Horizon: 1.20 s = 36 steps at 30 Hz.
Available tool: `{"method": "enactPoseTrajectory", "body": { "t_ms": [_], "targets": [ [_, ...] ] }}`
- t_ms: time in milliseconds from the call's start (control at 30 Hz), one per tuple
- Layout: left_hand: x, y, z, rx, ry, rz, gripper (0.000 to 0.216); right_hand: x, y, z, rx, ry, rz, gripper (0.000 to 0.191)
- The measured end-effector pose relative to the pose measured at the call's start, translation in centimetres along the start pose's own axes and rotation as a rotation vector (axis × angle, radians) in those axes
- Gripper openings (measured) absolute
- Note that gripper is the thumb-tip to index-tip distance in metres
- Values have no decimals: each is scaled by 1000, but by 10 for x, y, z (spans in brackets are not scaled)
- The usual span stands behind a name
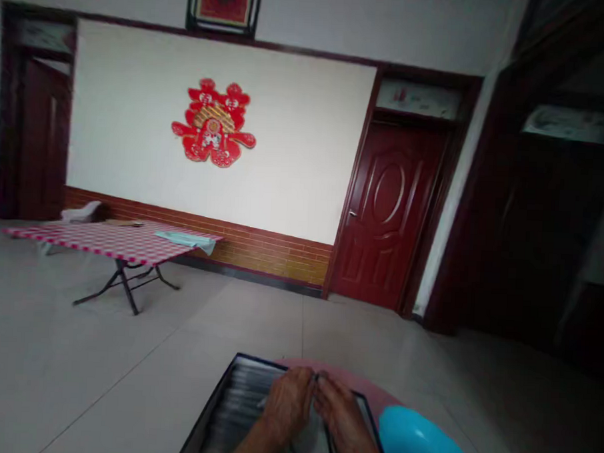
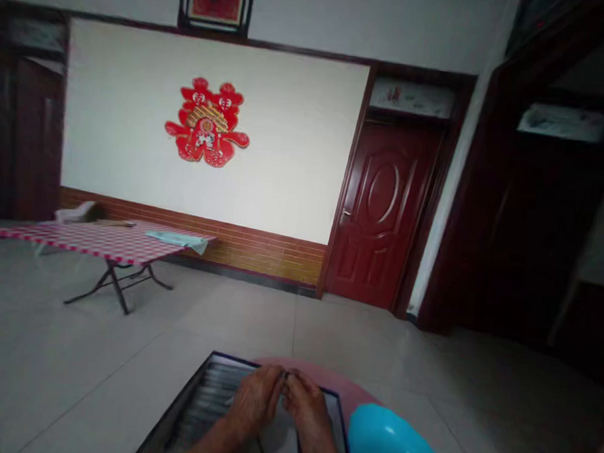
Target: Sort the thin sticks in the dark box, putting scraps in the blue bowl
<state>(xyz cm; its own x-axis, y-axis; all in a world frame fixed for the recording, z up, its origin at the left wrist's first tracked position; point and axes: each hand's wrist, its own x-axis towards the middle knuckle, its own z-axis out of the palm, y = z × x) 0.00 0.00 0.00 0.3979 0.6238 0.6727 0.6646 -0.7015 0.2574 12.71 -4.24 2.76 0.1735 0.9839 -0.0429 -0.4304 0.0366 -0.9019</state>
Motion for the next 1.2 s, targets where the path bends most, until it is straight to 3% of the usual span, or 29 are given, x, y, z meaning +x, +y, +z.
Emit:
{"method": "enactPoseTrajectory", "body": {
  "t_ms": [133,367,667,1067,1200],
  "targets": [
    [1,0,-3,-26,4,-12,23,-2,1,2,-104,53,-83,47],
    [-3,-2,2,-110,117,35,25,3,6,0,149,-9,-32,48],
    [0,4,-7,-153,19,-10,20,10,13,-6,190,-5,4,42],
    [-2,-4,-1,-127,14,0,23,5,7,-4,-106,39,-85,45],
    [0,-3,-5,-220,30,5,24,10,9,-9,-213,54,-106,44]
  ]
}}
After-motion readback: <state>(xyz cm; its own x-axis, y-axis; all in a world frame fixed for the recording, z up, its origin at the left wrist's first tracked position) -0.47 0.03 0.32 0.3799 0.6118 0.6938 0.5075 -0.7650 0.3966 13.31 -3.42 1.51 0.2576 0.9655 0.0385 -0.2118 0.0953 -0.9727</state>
